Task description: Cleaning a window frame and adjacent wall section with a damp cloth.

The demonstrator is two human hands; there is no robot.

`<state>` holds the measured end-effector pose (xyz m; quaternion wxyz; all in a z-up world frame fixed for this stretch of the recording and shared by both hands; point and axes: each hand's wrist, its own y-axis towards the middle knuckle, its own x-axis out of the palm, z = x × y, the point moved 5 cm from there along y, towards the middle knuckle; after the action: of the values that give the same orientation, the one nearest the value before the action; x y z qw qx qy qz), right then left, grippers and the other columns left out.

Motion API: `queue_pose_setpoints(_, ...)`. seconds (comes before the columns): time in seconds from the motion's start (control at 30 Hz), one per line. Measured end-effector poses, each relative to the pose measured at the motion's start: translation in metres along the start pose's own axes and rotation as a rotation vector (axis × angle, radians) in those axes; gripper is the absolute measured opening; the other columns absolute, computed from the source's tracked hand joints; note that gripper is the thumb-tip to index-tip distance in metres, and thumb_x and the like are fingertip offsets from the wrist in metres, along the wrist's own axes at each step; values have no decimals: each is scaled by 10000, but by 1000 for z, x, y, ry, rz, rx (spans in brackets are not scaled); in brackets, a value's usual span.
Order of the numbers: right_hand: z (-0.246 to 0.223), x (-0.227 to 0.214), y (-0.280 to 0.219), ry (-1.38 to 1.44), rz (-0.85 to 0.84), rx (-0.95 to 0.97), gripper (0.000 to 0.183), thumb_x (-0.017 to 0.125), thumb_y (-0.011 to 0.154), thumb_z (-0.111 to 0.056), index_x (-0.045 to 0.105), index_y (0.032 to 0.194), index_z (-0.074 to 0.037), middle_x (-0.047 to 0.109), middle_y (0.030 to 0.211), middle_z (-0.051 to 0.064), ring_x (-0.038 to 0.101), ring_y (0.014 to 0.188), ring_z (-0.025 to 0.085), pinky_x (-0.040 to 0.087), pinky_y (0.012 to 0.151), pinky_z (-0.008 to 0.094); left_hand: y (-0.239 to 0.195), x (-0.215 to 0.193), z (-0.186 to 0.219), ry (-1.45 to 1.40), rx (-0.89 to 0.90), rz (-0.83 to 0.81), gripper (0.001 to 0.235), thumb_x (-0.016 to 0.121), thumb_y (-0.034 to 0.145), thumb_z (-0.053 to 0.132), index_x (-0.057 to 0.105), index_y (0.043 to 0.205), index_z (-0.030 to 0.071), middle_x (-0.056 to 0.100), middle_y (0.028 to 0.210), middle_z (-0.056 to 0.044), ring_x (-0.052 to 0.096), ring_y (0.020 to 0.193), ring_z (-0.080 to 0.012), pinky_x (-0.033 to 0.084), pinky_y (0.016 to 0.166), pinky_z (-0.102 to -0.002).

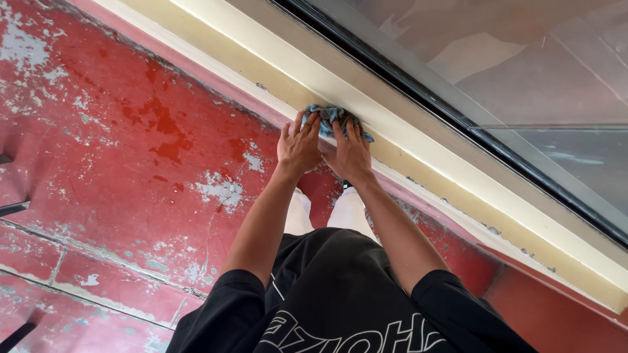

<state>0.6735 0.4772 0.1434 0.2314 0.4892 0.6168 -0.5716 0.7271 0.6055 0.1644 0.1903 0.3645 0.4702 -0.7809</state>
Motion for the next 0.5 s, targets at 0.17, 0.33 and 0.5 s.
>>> queue_pose_setpoints(0.17, -22, -5, 16, 11, 4, -14, 908, 709, 899, -540, 284, 1611, -172, 269, 1635, 255, 261, 1525, 424, 260, 1209, 525, 5, -11, -24, -15, -16, 28, 1004, 723, 870, 466, 142, 1641, 190, 123, 1720, 54, 43, 1588, -196, 129, 1273, -463)
queue_pose_setpoints(0.33, -42, -3, 28, -32, 18, -44, 935, 735, 861, -512, 286, 1599, -153, 279, 1609, 263, 280, 1495, 428, 250, 1203, 521, 9, -18, -41, -42, -41, 17, 1005, 739, 857, 454, 163, 1639, 195, 136, 1717, 56, 46, 1591, -191, 132, 1275, -457)
queue_pose_setpoints(0.5, -42, -2, 19, -1, 93, -58, 935, 767, 822, -406, 304, 1589, -137, 287, 1630, 241, 276, 1519, 417, 261, 1209, 508, 19, 2, -39, -43, 14, 124, 984, 751, 849, 385, 209, 1627, 119, 173, 1715, -15, 70, 1586, -238, 160, 1259, -456)
